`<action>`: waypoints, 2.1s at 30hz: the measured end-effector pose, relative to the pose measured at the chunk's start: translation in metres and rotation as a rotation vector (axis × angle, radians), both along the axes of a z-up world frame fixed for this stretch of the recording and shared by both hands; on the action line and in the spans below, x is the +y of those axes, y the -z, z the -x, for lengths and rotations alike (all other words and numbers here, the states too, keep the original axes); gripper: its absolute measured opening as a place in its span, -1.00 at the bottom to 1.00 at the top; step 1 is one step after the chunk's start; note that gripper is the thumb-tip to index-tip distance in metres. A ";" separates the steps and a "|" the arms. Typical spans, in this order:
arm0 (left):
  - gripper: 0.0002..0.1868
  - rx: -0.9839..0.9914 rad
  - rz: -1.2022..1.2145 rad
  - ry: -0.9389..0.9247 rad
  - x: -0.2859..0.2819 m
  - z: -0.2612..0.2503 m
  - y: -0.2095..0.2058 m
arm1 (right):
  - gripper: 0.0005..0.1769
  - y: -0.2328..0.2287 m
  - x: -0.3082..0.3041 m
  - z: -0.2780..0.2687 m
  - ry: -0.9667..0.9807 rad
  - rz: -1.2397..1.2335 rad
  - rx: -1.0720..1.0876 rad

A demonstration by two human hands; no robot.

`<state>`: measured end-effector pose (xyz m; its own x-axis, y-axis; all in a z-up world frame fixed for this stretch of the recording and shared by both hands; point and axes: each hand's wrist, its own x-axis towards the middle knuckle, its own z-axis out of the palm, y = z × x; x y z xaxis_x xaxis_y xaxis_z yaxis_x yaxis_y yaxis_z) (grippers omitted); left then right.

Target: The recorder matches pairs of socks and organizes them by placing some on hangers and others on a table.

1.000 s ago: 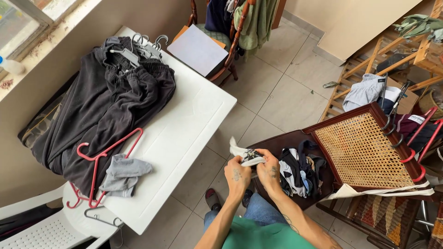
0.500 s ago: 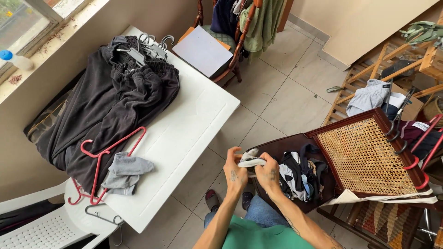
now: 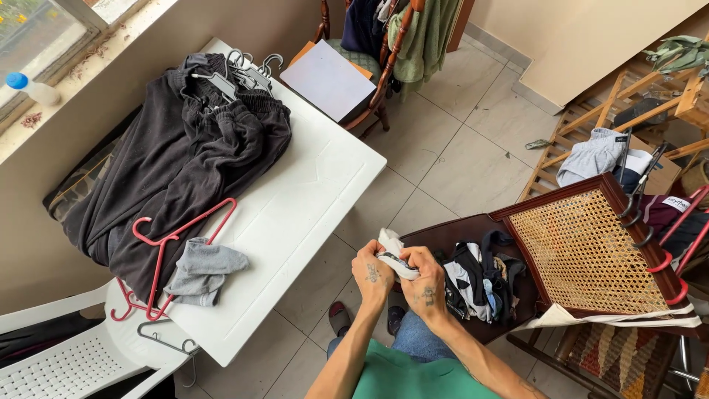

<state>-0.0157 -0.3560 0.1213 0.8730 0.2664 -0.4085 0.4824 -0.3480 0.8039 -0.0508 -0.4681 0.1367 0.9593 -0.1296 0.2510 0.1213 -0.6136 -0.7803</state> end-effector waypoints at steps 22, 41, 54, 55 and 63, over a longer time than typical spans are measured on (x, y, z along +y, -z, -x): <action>-0.78 0.048 0.306 0.099 0.012 0.030 0.007 | -0.71 -0.022 -0.015 -0.002 -0.110 0.277 0.383; -0.71 -0.542 -0.271 0.516 -0.006 0.035 -0.018 | -0.79 0.026 -0.011 0.016 0.280 -0.676 0.134; -0.85 -0.398 -0.226 0.123 -0.007 0.023 -0.001 | -0.65 -0.026 -0.005 -0.006 0.063 0.030 0.123; -0.85 -0.401 -0.224 0.125 -0.011 0.023 0.005 | -0.65 -0.032 -0.003 -0.010 0.065 0.032 0.120; -0.86 -0.240 -0.233 -0.001 0.007 0.017 -0.005 | -0.62 0.000 0.013 0.008 -0.092 0.012 -0.082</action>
